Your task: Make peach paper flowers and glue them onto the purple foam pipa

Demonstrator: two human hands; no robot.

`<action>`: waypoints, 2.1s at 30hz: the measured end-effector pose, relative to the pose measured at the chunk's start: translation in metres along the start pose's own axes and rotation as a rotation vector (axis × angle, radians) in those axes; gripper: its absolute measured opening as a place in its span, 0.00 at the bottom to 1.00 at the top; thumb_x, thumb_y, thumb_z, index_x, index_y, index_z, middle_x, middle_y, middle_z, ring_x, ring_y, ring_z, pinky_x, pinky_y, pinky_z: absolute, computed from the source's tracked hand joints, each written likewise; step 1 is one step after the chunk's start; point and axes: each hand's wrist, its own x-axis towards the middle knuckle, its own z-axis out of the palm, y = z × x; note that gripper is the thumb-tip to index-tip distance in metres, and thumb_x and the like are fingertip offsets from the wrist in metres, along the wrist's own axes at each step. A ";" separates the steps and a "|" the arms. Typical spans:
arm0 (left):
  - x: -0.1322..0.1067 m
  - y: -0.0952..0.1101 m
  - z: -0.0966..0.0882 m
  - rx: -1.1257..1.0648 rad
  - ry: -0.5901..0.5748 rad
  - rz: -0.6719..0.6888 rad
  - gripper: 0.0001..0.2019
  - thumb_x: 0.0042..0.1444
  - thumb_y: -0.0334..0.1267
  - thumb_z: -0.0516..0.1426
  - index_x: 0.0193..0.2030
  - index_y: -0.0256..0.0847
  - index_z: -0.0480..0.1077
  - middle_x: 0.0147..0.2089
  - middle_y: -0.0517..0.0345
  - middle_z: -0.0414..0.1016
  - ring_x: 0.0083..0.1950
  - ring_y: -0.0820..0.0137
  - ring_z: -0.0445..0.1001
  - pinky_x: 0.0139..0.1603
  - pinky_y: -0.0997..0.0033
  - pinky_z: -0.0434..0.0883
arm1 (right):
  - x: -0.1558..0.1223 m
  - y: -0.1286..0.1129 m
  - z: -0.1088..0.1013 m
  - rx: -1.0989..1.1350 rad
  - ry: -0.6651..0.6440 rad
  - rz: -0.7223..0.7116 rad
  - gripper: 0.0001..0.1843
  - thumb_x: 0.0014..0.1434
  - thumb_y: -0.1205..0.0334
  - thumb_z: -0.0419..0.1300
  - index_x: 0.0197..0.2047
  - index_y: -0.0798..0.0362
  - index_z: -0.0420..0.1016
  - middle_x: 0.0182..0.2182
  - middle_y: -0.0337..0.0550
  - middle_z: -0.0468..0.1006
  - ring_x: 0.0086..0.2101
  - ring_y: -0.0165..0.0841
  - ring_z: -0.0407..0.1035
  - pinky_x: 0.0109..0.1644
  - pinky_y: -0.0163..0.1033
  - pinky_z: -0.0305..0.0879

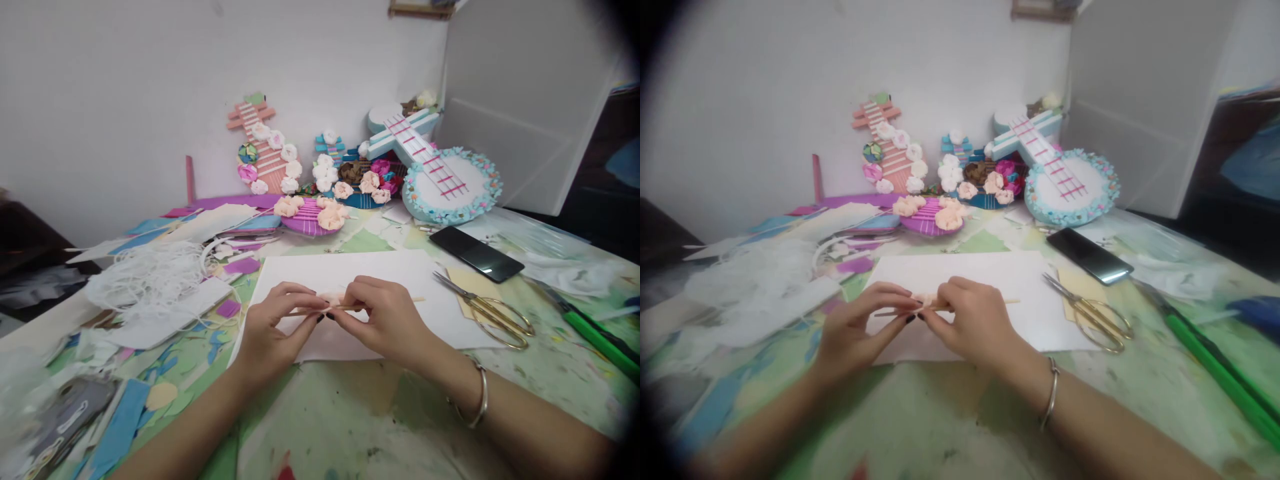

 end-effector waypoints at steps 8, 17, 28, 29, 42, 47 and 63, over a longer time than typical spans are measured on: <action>-0.001 -0.002 0.001 0.153 0.033 0.200 0.12 0.51 0.23 0.60 0.40 0.41 0.74 0.36 0.55 0.79 0.43 0.66 0.72 0.45 0.64 0.71 | 0.000 0.001 0.000 0.013 0.022 -0.020 0.15 0.57 0.56 0.59 0.23 0.55 0.66 0.22 0.36 0.67 0.24 0.25 0.60 0.29 0.32 0.49; 0.002 -0.007 -0.006 0.109 -0.084 0.045 0.12 0.59 0.27 0.51 0.45 0.42 0.72 0.41 0.52 0.77 0.46 0.63 0.71 0.48 0.60 0.68 | -0.001 -0.002 -0.001 -0.051 -0.044 -0.058 0.13 0.56 0.58 0.58 0.23 0.55 0.69 0.22 0.37 0.67 0.24 0.26 0.60 0.29 0.33 0.48; 0.004 -0.004 -0.007 -0.035 -0.181 -0.064 0.11 0.57 0.27 0.53 0.41 0.43 0.73 0.41 0.52 0.76 0.46 0.63 0.71 0.47 0.60 0.68 | -0.002 -0.003 0.001 0.009 -0.046 -0.103 0.08 0.56 0.59 0.59 0.29 0.52 0.76 0.23 0.39 0.70 0.25 0.27 0.62 0.30 0.33 0.49; 0.004 -0.004 -0.007 -0.045 -0.172 -0.068 0.10 0.56 0.27 0.54 0.40 0.42 0.73 0.39 0.52 0.76 0.45 0.63 0.71 0.46 0.61 0.68 | -0.002 -0.003 0.000 0.013 -0.052 -0.108 0.08 0.56 0.60 0.59 0.30 0.51 0.77 0.23 0.39 0.70 0.25 0.27 0.63 0.30 0.33 0.49; 0.003 -0.007 -0.006 -0.183 -0.098 -0.326 0.05 0.56 0.30 0.55 0.32 0.41 0.70 0.33 0.57 0.73 0.38 0.68 0.72 0.41 0.67 0.68 | -0.002 -0.003 -0.001 -0.010 -0.050 -0.140 0.11 0.56 0.60 0.59 0.25 0.54 0.75 0.22 0.39 0.69 0.25 0.27 0.61 0.29 0.33 0.50; 0.004 -0.010 -0.002 -0.194 -0.063 -0.451 0.03 0.55 0.32 0.55 0.32 0.40 0.69 0.32 0.59 0.72 0.36 0.69 0.71 0.38 0.69 0.68 | -0.001 -0.003 -0.001 -0.010 -0.054 -0.162 0.10 0.56 0.59 0.59 0.26 0.54 0.75 0.24 0.39 0.70 0.26 0.27 0.62 0.30 0.34 0.50; -0.004 0.010 -0.003 0.236 -0.104 0.207 0.14 0.46 0.23 0.56 0.39 0.42 0.70 0.34 0.54 0.72 0.39 0.63 0.66 0.41 0.59 0.66 | -0.002 0.000 0.002 -0.030 -0.002 -0.091 0.16 0.58 0.56 0.58 0.22 0.55 0.69 0.21 0.38 0.66 0.24 0.26 0.60 0.28 0.33 0.48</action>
